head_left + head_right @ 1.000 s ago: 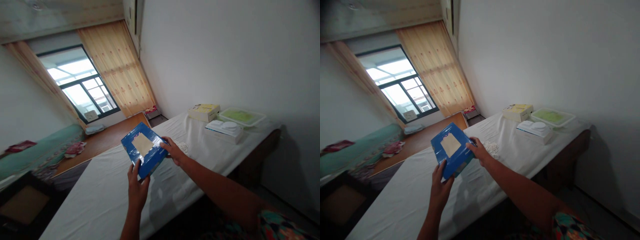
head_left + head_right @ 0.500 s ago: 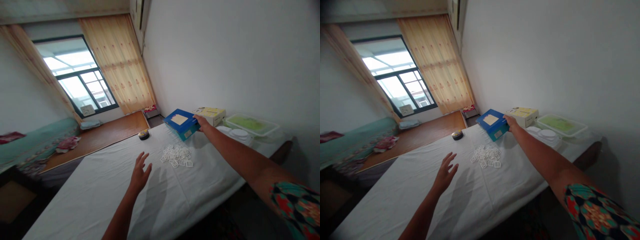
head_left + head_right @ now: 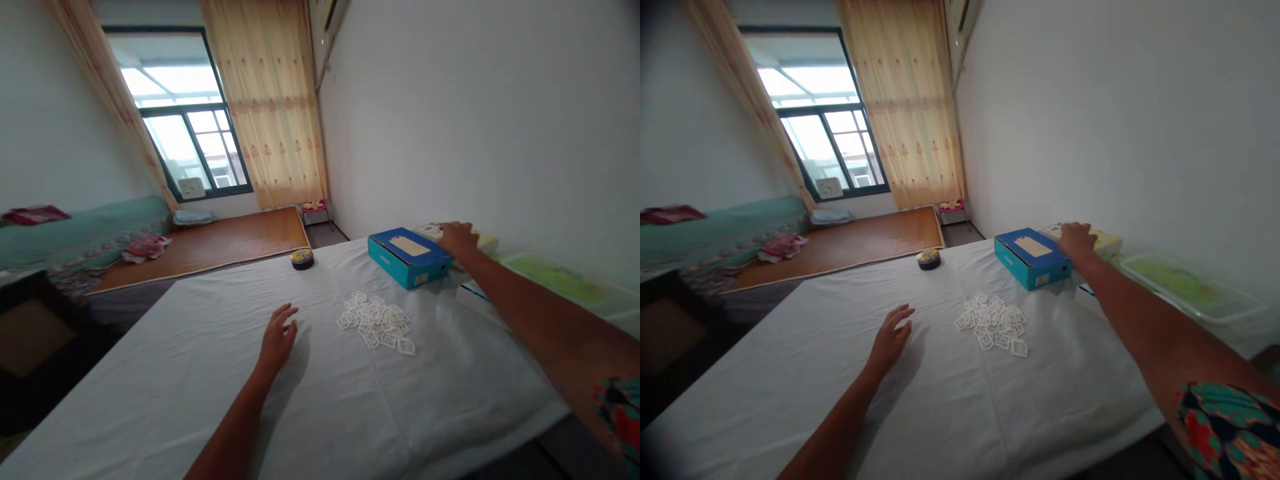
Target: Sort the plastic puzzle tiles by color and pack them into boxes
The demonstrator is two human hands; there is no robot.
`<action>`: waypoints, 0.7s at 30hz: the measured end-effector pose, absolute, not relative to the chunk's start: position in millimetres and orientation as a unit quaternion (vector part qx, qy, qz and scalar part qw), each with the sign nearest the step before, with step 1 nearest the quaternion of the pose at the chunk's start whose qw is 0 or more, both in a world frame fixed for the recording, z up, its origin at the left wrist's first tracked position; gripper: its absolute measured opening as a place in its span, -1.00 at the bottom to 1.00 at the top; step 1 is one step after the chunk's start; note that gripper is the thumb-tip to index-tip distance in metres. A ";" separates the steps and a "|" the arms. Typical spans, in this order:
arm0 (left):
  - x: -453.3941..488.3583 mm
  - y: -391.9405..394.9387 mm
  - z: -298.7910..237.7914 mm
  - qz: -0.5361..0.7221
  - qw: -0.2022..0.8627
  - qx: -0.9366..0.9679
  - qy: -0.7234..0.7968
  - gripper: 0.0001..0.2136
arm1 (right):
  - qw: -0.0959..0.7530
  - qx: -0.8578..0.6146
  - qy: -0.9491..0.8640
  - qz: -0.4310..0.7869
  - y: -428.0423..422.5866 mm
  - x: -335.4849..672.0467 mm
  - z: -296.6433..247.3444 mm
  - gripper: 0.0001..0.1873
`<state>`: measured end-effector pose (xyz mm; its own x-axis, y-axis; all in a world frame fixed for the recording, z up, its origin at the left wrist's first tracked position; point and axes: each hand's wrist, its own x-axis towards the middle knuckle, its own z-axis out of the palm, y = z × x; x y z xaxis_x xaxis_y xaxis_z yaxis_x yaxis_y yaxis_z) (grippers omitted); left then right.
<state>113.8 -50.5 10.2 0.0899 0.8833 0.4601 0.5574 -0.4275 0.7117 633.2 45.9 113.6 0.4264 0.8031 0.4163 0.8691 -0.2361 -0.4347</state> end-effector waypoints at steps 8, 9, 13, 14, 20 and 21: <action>111.7 -62.8 -3.6 0.430 0.055 0.777 0.457 -0.70 | -0.029 -0.659 -0.747 -0.083 74.5 540.1 84.8 -0.54; 112.8 -64.2 -3.2 0.431 0.055 0.776 0.457 -0.69 | -0.037 -0.672 -0.735 -0.075 80.8 535.9 86.2 -0.57; 120.2 -66.1 -1.6 0.443 0.060 0.769 0.456 -0.64 | -0.020 -0.661 -0.742 -0.107 117.7 492.3 101.5 -0.67; 121.9 -66.5 -0.8 0.445 0.063 0.770 0.454 -0.63 | -0.005 -0.643 -0.759 -0.107 127.9 471.3 104.4 -0.65; 120.9 -70.2 4.7 0.447 0.075 0.770 0.448 -0.58 | 0.208 -0.585 -0.775 0.120 172.8 326.7 97.5 -0.54; 119.9 -70.8 5.4 0.449 0.073 0.767 0.452 -0.58 | 0.223 -0.588 -0.765 0.137 177.4 309.4 94.2 -0.57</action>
<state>119.9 -70.8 5.4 0.1881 0.7592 0.6231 0.6283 -0.5806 0.5178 309.4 177.4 94.2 -0.2089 0.9613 0.1794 0.8388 0.2704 -0.4725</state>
